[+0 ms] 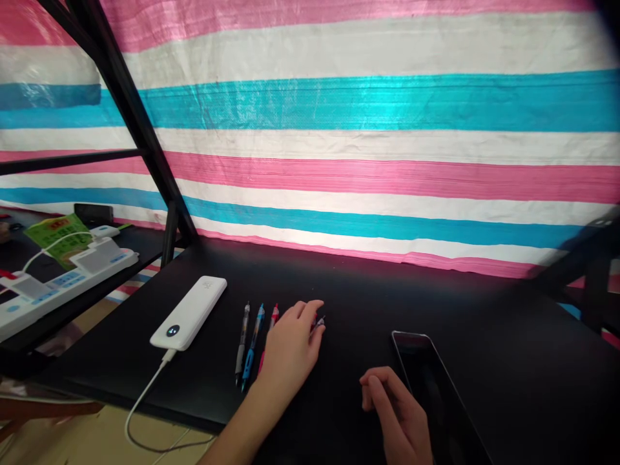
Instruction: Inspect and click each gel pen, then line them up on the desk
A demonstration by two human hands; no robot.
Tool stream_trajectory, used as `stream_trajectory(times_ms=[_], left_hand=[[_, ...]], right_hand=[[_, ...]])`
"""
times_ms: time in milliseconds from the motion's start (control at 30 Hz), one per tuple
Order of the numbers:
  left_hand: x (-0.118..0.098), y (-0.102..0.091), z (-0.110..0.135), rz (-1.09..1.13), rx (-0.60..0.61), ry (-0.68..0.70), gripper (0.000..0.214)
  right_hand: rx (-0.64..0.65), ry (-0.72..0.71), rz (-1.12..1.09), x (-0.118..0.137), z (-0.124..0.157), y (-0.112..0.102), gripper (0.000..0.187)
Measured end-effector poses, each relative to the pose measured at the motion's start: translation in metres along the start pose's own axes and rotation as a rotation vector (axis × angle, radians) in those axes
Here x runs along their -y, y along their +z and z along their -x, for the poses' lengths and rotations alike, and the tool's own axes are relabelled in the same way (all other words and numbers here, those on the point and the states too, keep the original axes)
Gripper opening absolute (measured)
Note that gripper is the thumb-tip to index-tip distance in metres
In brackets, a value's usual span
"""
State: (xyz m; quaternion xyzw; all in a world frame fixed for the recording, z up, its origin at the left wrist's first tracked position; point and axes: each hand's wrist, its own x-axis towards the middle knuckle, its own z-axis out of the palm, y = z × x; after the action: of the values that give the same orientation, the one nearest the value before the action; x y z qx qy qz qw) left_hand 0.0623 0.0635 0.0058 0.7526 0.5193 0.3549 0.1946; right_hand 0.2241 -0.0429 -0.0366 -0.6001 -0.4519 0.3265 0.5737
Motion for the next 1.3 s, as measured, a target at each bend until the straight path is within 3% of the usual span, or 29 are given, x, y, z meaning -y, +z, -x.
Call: stream_trajectory(times_ms=[100, 200, 300, 400, 500, 667, 967, 1100, 1300], left_hand=[[0.016, -0.022, 0.011, -0.028, -0.057, 0.010, 0.034], [0.044, -0.045, 0.027, -0.071, -0.125, 0.064, 0.034], [0.073, -0.058, 0.046, -0.162, -0.061, 0.093, 0.050], [0.084, -0.055, 0.061, -0.261, 0.078, 0.120, 0.066], [0.075, -0.040, 0.067, -0.354, 0.176, 0.183, 0.069], [0.041, -0.008, 0.068, -0.376, 0.232, 0.314, 0.062], [0.007, 0.057, 0.082, -0.407, 0.070, 0.354, 0.064], [0.001, 0.061, 0.083, -0.379, 0.038, 0.362, 0.063], [0.008, 0.048, 0.083, -0.328, 0.025, 0.443, 0.064]], right_hand=[[0.010, 0.005, -0.033, -0.001, 0.000, 0.000, 0.037], [0.016, 0.015, -0.054, 0.000, 0.000, 0.000, 0.037], [0.007, 0.013, -0.053, 0.001, 0.001, 0.000, 0.037], [0.002, 0.011, -0.050, 0.002, 0.001, 0.000, 0.037], [-0.002, 0.004, -0.047, 0.002, 0.000, 0.000, 0.037], [-0.029, -0.017, -0.038, 0.003, -0.002, 0.001, 0.038], [-0.068, -0.019, -0.092, 0.001, -0.001, 0.001, 0.039], [-0.055, -0.009, -0.108, 0.001, -0.003, 0.002, 0.039], [-0.071, -0.073, -0.052, -0.002, 0.006, -0.005, 0.038]])
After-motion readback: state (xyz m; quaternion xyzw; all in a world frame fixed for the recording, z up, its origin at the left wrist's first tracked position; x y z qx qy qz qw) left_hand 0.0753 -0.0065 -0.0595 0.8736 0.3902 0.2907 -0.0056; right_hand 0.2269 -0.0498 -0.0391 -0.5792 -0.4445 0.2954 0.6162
